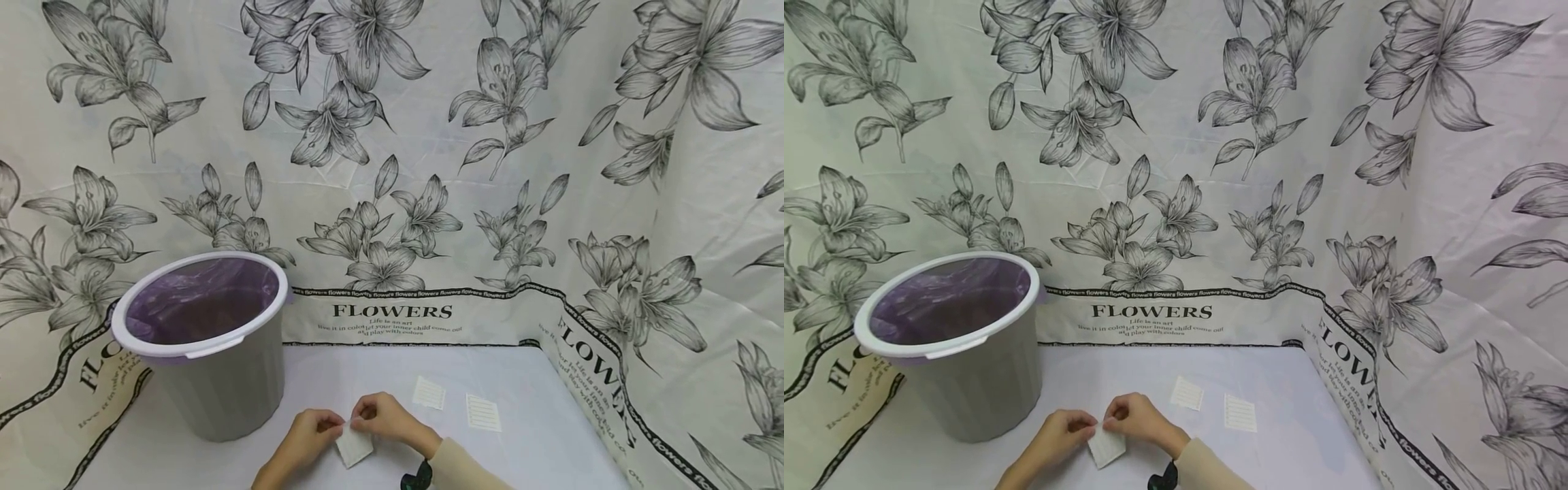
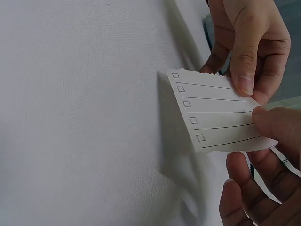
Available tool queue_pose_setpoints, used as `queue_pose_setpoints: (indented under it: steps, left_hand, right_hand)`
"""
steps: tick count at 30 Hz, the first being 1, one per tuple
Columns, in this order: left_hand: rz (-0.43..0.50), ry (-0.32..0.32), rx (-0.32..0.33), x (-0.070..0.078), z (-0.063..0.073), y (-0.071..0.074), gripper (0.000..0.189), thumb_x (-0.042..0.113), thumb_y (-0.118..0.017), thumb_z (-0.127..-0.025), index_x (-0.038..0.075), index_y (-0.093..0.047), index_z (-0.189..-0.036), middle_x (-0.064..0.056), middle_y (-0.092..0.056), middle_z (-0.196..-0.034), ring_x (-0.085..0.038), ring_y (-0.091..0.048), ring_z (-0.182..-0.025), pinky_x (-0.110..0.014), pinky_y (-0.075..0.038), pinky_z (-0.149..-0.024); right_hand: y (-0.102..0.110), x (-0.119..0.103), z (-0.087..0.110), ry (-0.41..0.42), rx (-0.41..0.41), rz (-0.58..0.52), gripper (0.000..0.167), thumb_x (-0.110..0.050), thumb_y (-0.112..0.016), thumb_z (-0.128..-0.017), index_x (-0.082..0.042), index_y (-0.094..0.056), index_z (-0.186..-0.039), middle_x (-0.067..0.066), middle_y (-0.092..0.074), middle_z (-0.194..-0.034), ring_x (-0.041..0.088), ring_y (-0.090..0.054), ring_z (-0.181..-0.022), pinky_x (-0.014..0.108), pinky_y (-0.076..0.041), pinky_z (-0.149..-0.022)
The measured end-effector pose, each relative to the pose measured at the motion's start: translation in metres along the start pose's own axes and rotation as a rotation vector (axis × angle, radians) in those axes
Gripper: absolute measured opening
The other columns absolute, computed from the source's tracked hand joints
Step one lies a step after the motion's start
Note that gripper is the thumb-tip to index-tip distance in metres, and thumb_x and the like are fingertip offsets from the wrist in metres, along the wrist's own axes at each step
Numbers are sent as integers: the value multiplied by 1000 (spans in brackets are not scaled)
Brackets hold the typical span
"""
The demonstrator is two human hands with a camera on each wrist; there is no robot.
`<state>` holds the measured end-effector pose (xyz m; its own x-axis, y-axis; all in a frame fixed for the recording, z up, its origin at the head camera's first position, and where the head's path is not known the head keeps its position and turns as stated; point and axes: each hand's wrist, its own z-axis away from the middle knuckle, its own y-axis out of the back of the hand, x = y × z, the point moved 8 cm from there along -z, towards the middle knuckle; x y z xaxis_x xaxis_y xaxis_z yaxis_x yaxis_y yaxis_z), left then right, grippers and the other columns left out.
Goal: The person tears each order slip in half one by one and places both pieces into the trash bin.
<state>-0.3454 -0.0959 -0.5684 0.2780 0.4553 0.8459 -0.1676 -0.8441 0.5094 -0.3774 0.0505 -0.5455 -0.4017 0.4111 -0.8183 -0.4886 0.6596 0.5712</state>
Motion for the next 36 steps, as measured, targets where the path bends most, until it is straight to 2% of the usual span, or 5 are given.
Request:
queue_pose_setpoints:
  steps: [9, 14, 20, 27, 36]
  left_hand:
    - [-38, -3, -66, 4, 1, -2, 10, 13, -74, -94, 4, -79, -98, -2, -77, -91, -7, -66, -79, -21, -53, -69]
    - [-45, 15, -22, 1, 1, 0, 11, 20, -75, -95, 10, -77, -96, 2, -76, -90, -5, -65, -78, -21, -53, -69]
    - [17, 26, 54, -1, 6, 4, 14, 23, -74, -96, 10, -75, -94, 1, -75, -91, -4, -65, -80, -21, -53, -71]
    - [105, 54, 73, 1, 15, 0, 16, 22, -72, -97, 7, -75, -95, -2, -74, -90, -2, -62, -75, -21, -51, -65]
    - [101, 54, 41, 3, 24, -5, 16, 27, -74, -96, 11, -77, -93, 2, -76, -91, -2, -62, -81, -21, -50, -72]
  right_hand:
    - [-2, -3, 10, 24, 76, 9, 4, -7, -78, -88, -5, -75, -88, 1, -73, -79, -2, -58, -69, 15, -49, -64]
    - [-1, -7, 14, 44, 116, -7, 5, -11, -77, -90, -6, -76, -88, 1, -74, -80, -2, -59, -71, 17, -50, -66]
    - [-4, -5, 19, 21, 153, -128, 9, -13, -75, -92, -5, -77, -91, 4, -74, -82, -1, -60, -70, 16, -50, -65]
    - [-9, -4, 28, -18, 194, -241, 11, -11, -76, -92, -1, -76, -97, 12, -75, -89, 3, -64, -74, 17, -51, -65]
    - [-11, -6, 38, 23, 252, -110, 12, -16, -77, -91, -7, -78, -99, 6, -78, -97, 8, -70, -89, 26, -57, -75]
